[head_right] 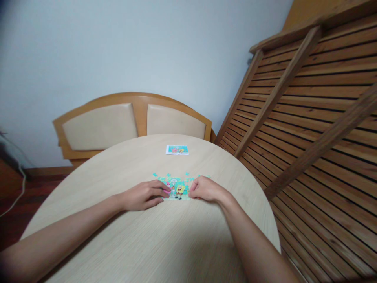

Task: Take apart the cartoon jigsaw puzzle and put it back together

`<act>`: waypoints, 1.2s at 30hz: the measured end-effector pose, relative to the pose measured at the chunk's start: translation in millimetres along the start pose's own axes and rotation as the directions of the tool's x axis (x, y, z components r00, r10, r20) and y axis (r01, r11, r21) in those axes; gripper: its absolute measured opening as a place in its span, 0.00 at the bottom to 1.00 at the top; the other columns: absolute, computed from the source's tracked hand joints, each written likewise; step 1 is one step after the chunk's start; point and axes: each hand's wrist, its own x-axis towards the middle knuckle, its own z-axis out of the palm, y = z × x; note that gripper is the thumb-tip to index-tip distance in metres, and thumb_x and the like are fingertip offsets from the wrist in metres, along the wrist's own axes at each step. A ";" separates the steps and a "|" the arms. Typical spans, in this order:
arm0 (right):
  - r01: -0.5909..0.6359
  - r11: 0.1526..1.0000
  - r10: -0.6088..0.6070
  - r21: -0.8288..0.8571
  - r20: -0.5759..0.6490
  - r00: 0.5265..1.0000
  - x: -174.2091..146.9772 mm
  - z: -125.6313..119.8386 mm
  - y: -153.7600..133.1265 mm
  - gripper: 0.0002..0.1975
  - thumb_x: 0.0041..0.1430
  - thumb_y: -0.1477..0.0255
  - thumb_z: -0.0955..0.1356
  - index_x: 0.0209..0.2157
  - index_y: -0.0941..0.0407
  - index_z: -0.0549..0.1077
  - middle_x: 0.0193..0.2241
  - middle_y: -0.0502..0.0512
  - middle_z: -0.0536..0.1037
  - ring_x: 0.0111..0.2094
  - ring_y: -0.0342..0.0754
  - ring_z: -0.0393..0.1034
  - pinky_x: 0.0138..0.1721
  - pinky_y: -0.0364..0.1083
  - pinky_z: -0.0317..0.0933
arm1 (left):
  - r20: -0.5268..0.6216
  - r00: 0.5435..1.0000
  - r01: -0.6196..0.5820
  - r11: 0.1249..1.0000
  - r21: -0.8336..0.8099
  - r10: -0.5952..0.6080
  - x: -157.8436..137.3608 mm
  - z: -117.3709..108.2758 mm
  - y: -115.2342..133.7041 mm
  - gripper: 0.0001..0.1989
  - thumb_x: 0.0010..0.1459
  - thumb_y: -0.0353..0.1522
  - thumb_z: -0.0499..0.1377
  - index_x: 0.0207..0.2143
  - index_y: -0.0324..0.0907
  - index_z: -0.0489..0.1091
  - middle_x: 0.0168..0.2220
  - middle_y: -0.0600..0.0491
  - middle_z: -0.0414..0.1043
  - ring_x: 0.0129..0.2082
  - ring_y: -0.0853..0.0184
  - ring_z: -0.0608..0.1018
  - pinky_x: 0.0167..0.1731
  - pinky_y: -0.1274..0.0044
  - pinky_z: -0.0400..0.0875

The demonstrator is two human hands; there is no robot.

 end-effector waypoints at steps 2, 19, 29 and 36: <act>0.005 1.000 -0.006 -0.026 -0.008 1.000 0.2 0.4 -0.5 0.02 0.42 0.74 0.70 0.22 0.59 0.75 0.17 0.47 0.74 0.22 0.41 0.64 0.22 0.39 0.53 | -0.004 1.000 0.002 1.000 -0.003 -0.002 0.0 -0.1 0.1 0.14 0.67 0.31 0.54 0.53 0.45 0.72 0.54 0.48 0.73 0.55 0.61 0.74 0.56 0.70 0.68; 0.061 0.947 -0.203 -0.315 -0.440 0.875 13.0 -17.4 23.9 0.10 0.59 0.70 0.67 0.35 0.58 0.80 0.32 0.55 0.81 0.33 0.48 0.72 0.34 0.43 0.60 | -0.009 1.000 -0.007 1.000 -0.003 0.007 -0.6 -1.9 2.1 0.14 0.67 0.31 0.54 0.53 0.45 0.72 0.54 0.47 0.73 0.55 0.61 0.74 0.56 0.70 0.68; 0.211 0.843 -0.413 -0.495 -0.346 0.842 29.5 9.6 19.5 0.10 0.62 0.68 0.69 0.43 0.55 0.80 0.43 0.58 0.78 0.47 0.52 0.70 0.51 0.48 0.60 | -0.006 1.000 -0.010 1.000 0.011 0.010 -0.9 -1.4 1.9 0.15 0.68 0.32 0.53 0.53 0.44 0.73 0.54 0.46 0.73 0.54 0.61 0.74 0.56 0.70 0.69; 0.214 0.871 -0.387 -0.443 -0.347 0.855 34.0 12.3 23.1 0.08 0.61 0.70 0.70 0.41 0.57 0.78 0.43 0.59 0.78 0.48 0.52 0.69 0.53 0.49 0.59 | -0.011 0.999 -0.031 0.999 -0.026 0.031 -0.5 -2.2 4.0 0.14 0.65 0.30 0.55 0.50 0.45 0.75 0.53 0.48 0.74 0.53 0.61 0.75 0.55 0.70 0.69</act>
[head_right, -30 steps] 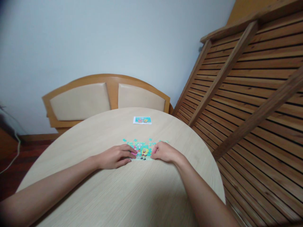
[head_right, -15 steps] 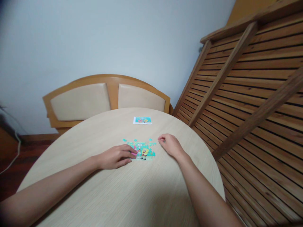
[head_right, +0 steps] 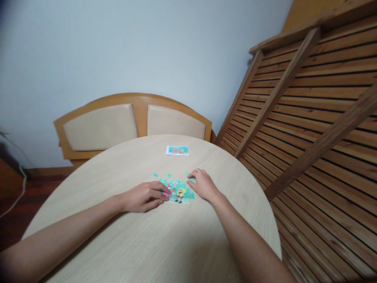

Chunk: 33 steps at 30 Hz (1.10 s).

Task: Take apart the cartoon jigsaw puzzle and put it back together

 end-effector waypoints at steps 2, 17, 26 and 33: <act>-0.013 0.999 0.013 0.035 -0.001 1.000 0.2 0.3 1.4 0.08 0.59 0.71 0.71 0.40 0.58 0.77 0.43 0.59 0.78 0.48 0.52 0.70 0.53 0.49 0.59 | 0.001 1.000 -0.004 1.000 -0.004 0.004 -0.1 0.1 0.4 0.14 0.64 0.29 0.55 0.50 0.45 0.75 0.53 0.48 0.74 0.53 0.61 0.75 0.55 0.71 0.69; -0.080 0.941 0.084 0.328 0.002 0.996 2.3 0.9 -10.3 0.05 0.58 0.74 0.69 0.35 0.58 0.77 0.35 0.57 0.81 0.38 0.49 0.75 0.43 0.46 0.65 | -0.006 1.000 -0.026 1.000 -0.003 0.026 0.4 1.3 -0.3 0.15 0.62 0.28 0.57 0.49 0.44 0.75 0.53 0.48 0.75 0.52 0.60 0.76 0.54 0.71 0.70; -0.070 0.942 0.082 0.329 -0.025 0.996 2.7 2.9 -10.8 0.05 0.58 0.74 0.68 0.36 0.58 0.77 0.34 0.56 0.82 0.37 0.49 0.76 0.42 0.46 0.65 | -0.009 0.999 -0.031 1.000 -0.005 0.031 -0.2 1.2 -0.9 0.15 0.61 0.28 0.57 0.50 0.44 0.75 0.53 0.48 0.74 0.52 0.60 0.76 0.55 0.70 0.70; -0.038 0.942 0.050 0.333 -0.027 0.998 2.5 5.3 -5.1 0.10 0.60 0.73 0.67 0.41 0.58 0.79 0.37 0.57 0.83 0.40 0.50 0.76 0.45 0.48 0.66 | -0.013 0.999 -0.033 0.999 -0.003 0.033 -0.5 1.5 -0.6 0.15 0.62 0.28 0.57 0.50 0.44 0.75 0.53 0.47 0.74 0.52 0.60 0.76 0.55 0.70 0.70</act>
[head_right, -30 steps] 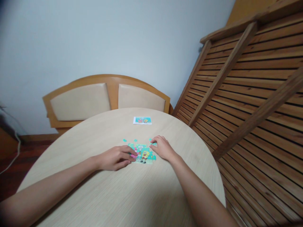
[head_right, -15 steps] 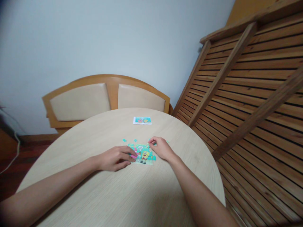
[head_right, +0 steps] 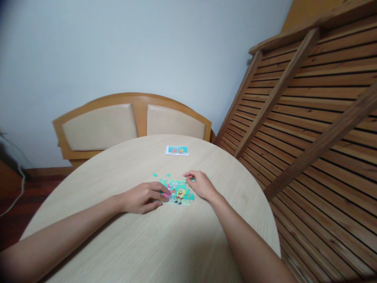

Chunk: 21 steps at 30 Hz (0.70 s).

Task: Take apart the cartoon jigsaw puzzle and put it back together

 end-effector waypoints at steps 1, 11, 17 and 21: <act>0.001 1.000 -0.001 0.004 0.005 1.000 0.1 -0.1 0.8 0.10 0.60 0.73 0.67 0.41 0.58 0.80 0.38 0.57 0.83 0.40 0.51 0.76 0.46 0.48 0.66 | 0.001 1.000 0.000 1.000 0.001 0.000 -0.2 0.1 -0.1 0.15 0.62 0.28 0.57 0.50 0.44 0.75 0.53 0.47 0.74 0.52 0.60 0.76 0.55 0.70 0.70; 0.017 1.000 -0.017 -0.008 0.028 0.999 0.0 -1.5 3.8 0.10 0.61 0.72 0.66 0.40 0.57 0.80 0.38 0.57 0.83 0.41 0.51 0.76 0.46 0.48 0.66 | 0.006 1.000 0.006 1.000 0.002 -0.006 0.4 -0.8 1.1 0.15 0.61 0.28 0.57 0.50 0.44 0.75 0.53 0.48 0.75 0.53 0.60 0.76 0.55 0.70 0.70; -0.022 0.999 0.023 -0.038 0.022 0.999 -0.6 -2.7 -2.4 0.07 0.59 0.74 0.67 0.37 0.57 0.78 0.34 0.55 0.81 0.37 0.48 0.75 0.41 0.45 0.64 | 0.008 1.000 0.012 1.000 0.005 -0.012 -0.6 0.0 0.1 0.15 0.61 0.28 0.57 0.50 0.45 0.75 0.53 0.48 0.74 0.53 0.60 0.75 0.55 0.70 0.70; -0.043 0.998 0.044 -0.037 0.020 0.999 -1.3 -4.9 -7.3 0.07 0.59 0.75 0.66 0.36 0.57 0.77 0.33 0.54 0.81 0.36 0.47 0.74 0.40 0.44 0.63 | 0.011 1.000 0.016 1.000 0.005 -0.016 -0.7 -0.2 0.2 0.15 0.61 0.28 0.57 0.50 0.45 0.75 0.53 0.48 0.74 0.53 0.60 0.75 0.55 0.70 0.70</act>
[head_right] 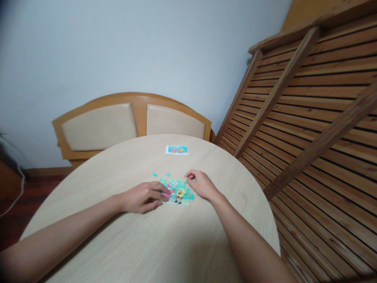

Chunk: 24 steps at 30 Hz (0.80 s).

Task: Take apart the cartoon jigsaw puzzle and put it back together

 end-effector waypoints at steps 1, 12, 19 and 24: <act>-0.004 1.000 0.004 0.003 -0.001 1.000 -0.3 -0.6 -0.9 0.07 0.59 0.75 0.66 0.36 0.58 0.77 0.33 0.54 0.81 0.35 0.47 0.74 0.39 0.44 0.63 | 0.001 1.000 0.000 1.000 0.000 0.000 0.1 -0.1 0.1 0.15 0.61 0.28 0.57 0.50 0.45 0.75 0.53 0.48 0.74 0.53 0.60 0.75 0.55 0.70 0.70; 0.009 0.999 -0.009 0.046 -0.017 1.000 0.0 2.0 1.3 0.07 0.59 0.74 0.67 0.37 0.57 0.78 0.32 0.53 0.82 0.35 0.48 0.76 0.41 0.45 0.65 | -0.005 0.999 -0.045 0.999 -0.010 0.045 -0.3 1.6 1.3 0.15 0.62 0.30 0.57 0.51 0.45 0.75 0.53 0.47 0.74 0.52 0.60 0.76 0.54 0.70 0.71; 0.092 0.994 -0.093 0.062 0.021 0.995 -2.8 10.8 -14.9 0.08 0.59 0.73 0.68 0.38 0.57 0.79 0.35 0.54 0.83 0.37 0.49 0.77 0.42 0.45 0.66 | 0.036 0.993 -0.110 0.994 -0.024 0.110 5.4 -0.1 14.6 0.15 0.63 0.31 0.56 0.52 0.45 0.73 0.55 0.46 0.73 0.53 0.59 0.76 0.55 0.69 0.71; 0.140 0.989 -0.143 0.042 0.060 0.988 -5.2 16.7 -27.7 0.08 0.58 0.74 0.69 0.38 0.56 0.81 0.36 0.55 0.83 0.40 0.50 0.77 0.43 0.46 0.67 | 0.060 0.988 -0.141 0.990 -0.027 0.142 8.2 0.2 21.1 0.16 0.64 0.31 0.55 0.53 0.44 0.73 0.56 0.45 0.72 0.54 0.59 0.76 0.56 0.69 0.71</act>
